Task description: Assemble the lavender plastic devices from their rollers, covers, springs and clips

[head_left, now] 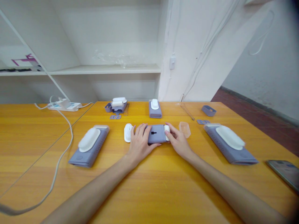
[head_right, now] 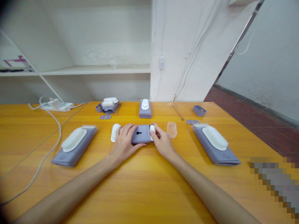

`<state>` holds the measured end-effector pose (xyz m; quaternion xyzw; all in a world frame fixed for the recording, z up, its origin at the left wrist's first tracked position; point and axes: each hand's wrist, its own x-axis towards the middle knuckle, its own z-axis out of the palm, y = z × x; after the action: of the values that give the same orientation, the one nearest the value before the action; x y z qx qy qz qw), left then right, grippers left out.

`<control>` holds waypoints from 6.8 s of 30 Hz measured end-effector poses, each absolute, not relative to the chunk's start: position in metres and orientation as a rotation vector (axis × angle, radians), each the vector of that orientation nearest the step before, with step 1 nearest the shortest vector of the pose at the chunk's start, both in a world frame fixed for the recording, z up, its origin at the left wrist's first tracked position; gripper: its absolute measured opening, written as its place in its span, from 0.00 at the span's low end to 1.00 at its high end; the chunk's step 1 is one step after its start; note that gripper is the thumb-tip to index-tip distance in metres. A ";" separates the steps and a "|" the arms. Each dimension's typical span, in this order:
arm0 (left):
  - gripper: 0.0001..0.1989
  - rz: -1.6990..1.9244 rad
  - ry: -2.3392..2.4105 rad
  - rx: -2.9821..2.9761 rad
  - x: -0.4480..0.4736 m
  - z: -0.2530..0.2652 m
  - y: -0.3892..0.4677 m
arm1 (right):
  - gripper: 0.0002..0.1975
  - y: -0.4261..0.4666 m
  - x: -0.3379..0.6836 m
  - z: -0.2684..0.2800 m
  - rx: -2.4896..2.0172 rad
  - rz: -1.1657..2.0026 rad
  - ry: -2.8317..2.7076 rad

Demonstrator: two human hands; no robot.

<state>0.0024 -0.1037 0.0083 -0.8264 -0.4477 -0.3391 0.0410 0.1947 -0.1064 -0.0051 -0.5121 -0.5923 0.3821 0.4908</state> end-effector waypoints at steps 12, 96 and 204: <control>0.35 -1.071 -1.363 -2.520 0.002 0.008 -0.104 | 0.24 -0.110 0.199 0.000 -1.242 0.728 -1.641; 0.36 -1.423 -1.298 -2.276 -0.004 0.007 -0.100 | 0.29 -0.109 0.212 -0.005 -2.025 -0.401 -1.539; 0.30 -1.292 -0.945 -2.433 -0.014 0.002 -0.093 | 0.44 -0.134 0.179 0.002 -1.162 0.847 -1.689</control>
<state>-0.0140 -0.0927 0.0017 -0.8299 -0.3224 -0.4407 0.1141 0.1791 -0.1344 0.0025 -0.4689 -0.6818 0.3418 0.4455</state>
